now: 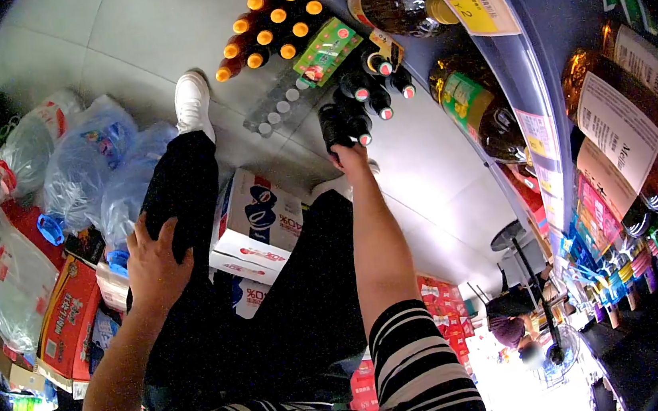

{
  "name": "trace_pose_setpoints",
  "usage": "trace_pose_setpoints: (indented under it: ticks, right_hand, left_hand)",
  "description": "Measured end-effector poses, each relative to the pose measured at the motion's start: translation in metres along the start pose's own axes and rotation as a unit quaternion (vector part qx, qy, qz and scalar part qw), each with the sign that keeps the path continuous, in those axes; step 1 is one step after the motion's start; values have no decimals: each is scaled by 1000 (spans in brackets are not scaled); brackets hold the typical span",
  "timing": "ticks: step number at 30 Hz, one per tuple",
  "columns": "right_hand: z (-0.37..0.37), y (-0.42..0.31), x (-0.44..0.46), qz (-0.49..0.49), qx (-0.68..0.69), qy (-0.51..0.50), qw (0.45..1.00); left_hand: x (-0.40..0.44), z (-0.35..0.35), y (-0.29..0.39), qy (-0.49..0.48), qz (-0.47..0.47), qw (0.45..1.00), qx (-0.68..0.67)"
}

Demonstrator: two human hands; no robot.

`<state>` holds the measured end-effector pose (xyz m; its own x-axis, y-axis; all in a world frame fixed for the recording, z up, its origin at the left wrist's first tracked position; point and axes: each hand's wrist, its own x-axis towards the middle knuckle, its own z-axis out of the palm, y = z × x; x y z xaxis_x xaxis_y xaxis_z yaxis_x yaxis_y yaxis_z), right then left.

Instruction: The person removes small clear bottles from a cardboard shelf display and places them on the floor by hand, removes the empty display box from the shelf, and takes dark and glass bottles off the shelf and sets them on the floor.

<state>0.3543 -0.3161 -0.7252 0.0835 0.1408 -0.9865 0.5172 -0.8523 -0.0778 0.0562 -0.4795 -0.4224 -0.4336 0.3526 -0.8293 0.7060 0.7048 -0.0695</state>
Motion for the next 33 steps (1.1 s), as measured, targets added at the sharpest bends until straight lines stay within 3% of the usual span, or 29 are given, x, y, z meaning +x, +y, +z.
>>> trace_pose_setpoints:
  ticks: [12, 18, 21, 28, 30, 32, 33]
  right_hand:
    - [3, 8, 4, -26, 19, 64, 997]
    - [0, 4, -15, -38, 104, 28, 993]
    - [-8, -4, -29, 36, 72, 51, 995]
    - [-28, -9, -101, -18, -70, 77, 994]
    - [-32, -2, -128, -67, -51, 67, 994]
    - [-39, 4, -152, -95, -102, 14, 990]
    - [-50, 13, -148, -103, -248, 10, 963]
  left_hand:
    - [-7, 10, 0, -3, -1, 1000, 2]
    - [-8, 8, 1, -15, -8, 1000, -12]
    - [-11, 9, 3, -20, -4, 1000, -5]
    - [-19, 5, 11, -32, -28, 999, 24]
    - [-23, -2, 15, -60, -38, 997, 26]
    - [-23, 5, 14, -75, -57, 995, 15]
    - [-25, 7, 13, -71, -59, 996, 13]
